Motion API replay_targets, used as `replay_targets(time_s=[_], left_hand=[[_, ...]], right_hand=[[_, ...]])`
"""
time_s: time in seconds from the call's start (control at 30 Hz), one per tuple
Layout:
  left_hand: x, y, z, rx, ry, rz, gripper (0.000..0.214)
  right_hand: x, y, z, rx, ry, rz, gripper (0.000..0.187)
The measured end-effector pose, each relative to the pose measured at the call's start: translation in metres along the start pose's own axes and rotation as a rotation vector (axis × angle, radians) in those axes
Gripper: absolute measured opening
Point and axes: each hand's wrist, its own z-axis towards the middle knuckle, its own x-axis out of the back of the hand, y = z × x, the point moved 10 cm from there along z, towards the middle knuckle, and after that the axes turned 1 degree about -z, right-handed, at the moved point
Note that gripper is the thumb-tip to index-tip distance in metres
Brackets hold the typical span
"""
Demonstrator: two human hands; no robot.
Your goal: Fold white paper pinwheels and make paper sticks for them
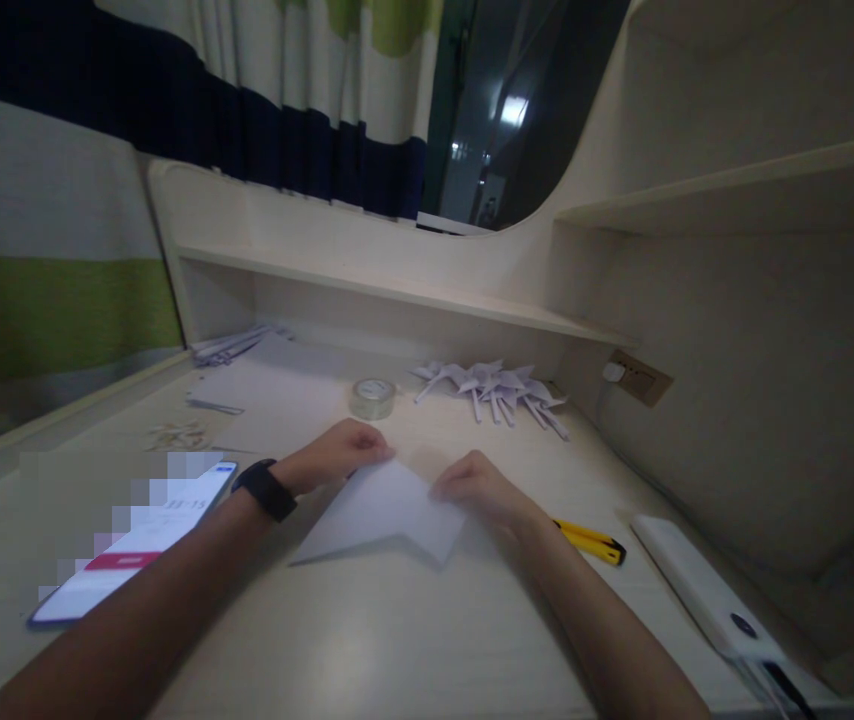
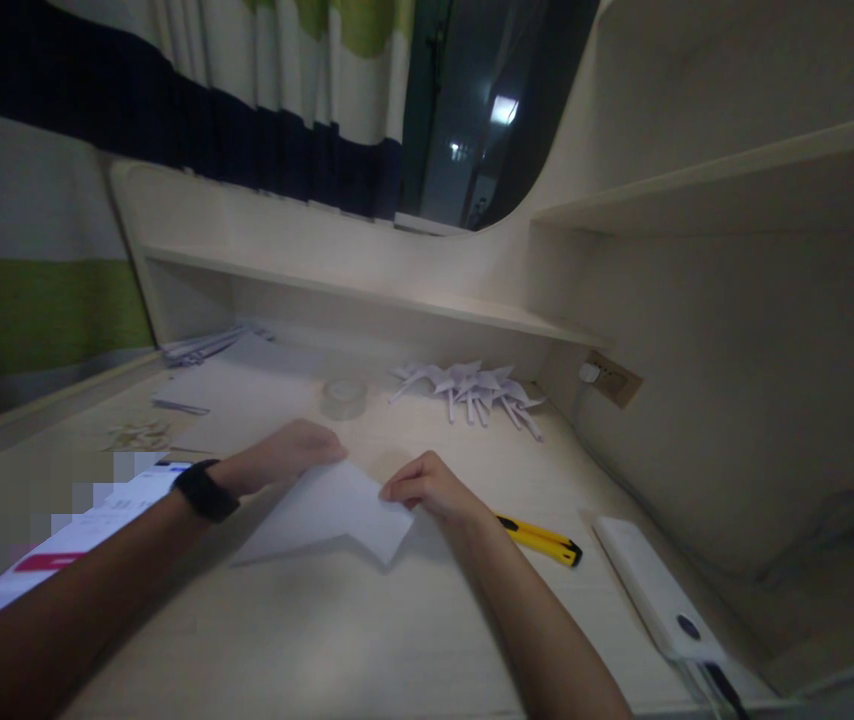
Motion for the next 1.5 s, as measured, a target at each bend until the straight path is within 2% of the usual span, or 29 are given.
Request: replay_targets(time_s=[0.23, 0.53, 0.87, 0.97, 1.1, 1.37, 1.5], left_hand=[[0.008, -0.005, -0.003, 0.039, 0.022, -0.039, 0.041], [0.017, -0.006, -0.003, 0.064, 0.128, -0.074, 0.040], [0.022, -0.003, -0.002, 0.066, 0.182, -0.058, 0.039], [0.019, -0.002, -0.003, 0.074, 0.154, -0.085, 0.040], [0.011, 0.001, -0.004, 0.071, 0.118, -0.093, 0.040], [0.004, 0.001, 0.002, -0.016, 0.112, -0.050, 0.032], [-0.015, 0.008, 0.004, -0.054, 0.010, -0.025, 0.031]], right_hand=[[0.006, 0.001, -0.002, -0.029, -0.060, -0.025, 0.025], [0.016, 0.015, 0.012, 0.015, 0.089, 0.112, 0.033], [0.029, 0.008, 0.008, 0.025, 0.181, 0.029, 0.034], [0.027, 0.009, 0.008, 0.025, 0.147, 0.040, 0.034], [0.014, 0.007, 0.010, 0.064, 0.071, -0.001, 0.038], [0.004, 0.004, 0.007, 0.063, 0.101, 0.008, 0.029], [-0.003, 0.003, 0.007, 0.067, 0.076, -0.027, 0.027]])
